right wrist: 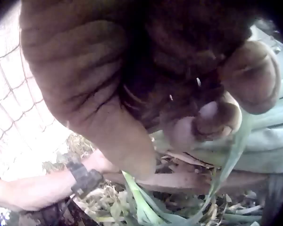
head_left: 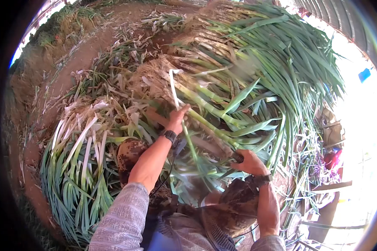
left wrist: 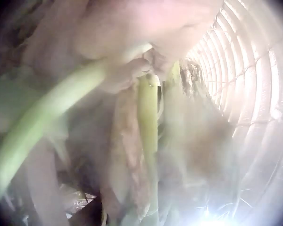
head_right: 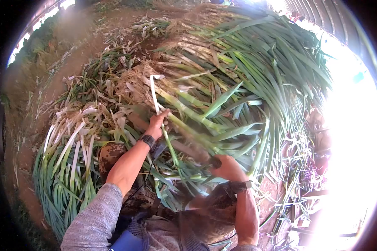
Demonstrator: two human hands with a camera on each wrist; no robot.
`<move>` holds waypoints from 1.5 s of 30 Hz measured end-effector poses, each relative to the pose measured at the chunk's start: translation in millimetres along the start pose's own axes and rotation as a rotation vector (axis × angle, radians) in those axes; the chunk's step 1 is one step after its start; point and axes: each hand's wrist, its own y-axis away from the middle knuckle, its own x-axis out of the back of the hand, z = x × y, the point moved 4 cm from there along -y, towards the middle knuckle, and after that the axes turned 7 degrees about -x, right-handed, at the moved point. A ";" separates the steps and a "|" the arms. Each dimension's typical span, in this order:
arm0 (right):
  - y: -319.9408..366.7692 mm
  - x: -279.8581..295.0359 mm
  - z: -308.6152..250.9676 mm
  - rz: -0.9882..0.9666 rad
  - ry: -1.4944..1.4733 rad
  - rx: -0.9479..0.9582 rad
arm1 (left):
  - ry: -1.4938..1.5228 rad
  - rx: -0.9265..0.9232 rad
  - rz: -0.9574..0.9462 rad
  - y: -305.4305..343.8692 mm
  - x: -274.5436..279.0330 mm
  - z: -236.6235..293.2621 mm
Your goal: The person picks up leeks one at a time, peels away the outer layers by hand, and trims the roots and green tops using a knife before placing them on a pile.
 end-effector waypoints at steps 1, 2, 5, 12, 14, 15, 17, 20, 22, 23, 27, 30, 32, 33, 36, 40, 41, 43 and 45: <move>2.1 3.2 2.1 0.020 -0.083 -0.011 | 0.002 -0.022 0.015 1.7 2.3 3.4; 3.1 5.3 7.0 0.006 -0.168 -0.063 | -0.051 -0.146 0.061 -13.0 9.8 2.1; 3.6 8.1 17.9 0.029 -0.170 -0.045 | 0.002 -0.273 0.092 4.8 11.7 57.7; -4.1 4.8 2.4 0.011 -0.049 0.120 | -0.201 -0.055 0.171 -16.6 58.9 53.0; -0.8 6.0 4.7 0.075 0.076 0.107 | -0.116 -0.050 0.116 -14.9 64.1 38.9; 2.0 4.1 6.2 0.069 0.076 0.099 | -0.028 -0.049 0.068 -10.8 65.0 32.5; 0.8 2.8 2.7 0.079 0.109 0.100 | 0.005 -0.018 0.095 -5.8 70.8 27.0; 1.4 5.0 -9.4 0.085 0.149 0.069 | 0.099 -0.039 0.030 -5.8 78.5 23.6; 3.7 8.7 -14.0 0.088 0.172 0.053 | 0.075 -0.035 0.064 -5.7 79.5 26.2; 5.8 11.6 -13.5 0.081 0.183 0.052 | 0.048 -0.027 0.095 -5.4 80.3 26.3; 5.8 8.1 -2.1 0.088 0.201 0.052 | -0.013 -0.001 0.151 -4.3 80.8 25.6; 8.2 9.1 3.3 0.048 0.213 0.057 | 0.080 -0.079 0.152 -8.5 80.7 22.0; 7.7 8.2 4.7 0.065 0.187 0.057 | 0.090 -0.066 0.106 -9.5 80.3 20.4; 6.2 8.4 4.5 0.080 0.161 0.058 | 0.100 -0.053 0.062 -9.3 79.6 20.5; 1.7 6.4 1.6 0.014 0.147 0.025 | 0.089 -0.045 0.005 -5.9 76.5 20.7; -10.0 0.6 -9.1 0.084 0.153 0.073 | 0.188 -0.056 -0.085 4.6 74.2 18.6; -14.5 -3.0 -8.7 0.084 0.153 0.078 | 0.216 -0.044 -0.125 6.4 73.5 16.6; -22.4 -5.4 -12.2 0.147 0.120 0.155 | 0.246 -0.036 -0.170 8.2 71.3 15.3; -29.6 -6.3 -17.4 0.120 0.140 0.137 | 0.267 -0.011 -0.163 9.9 72.5 13.8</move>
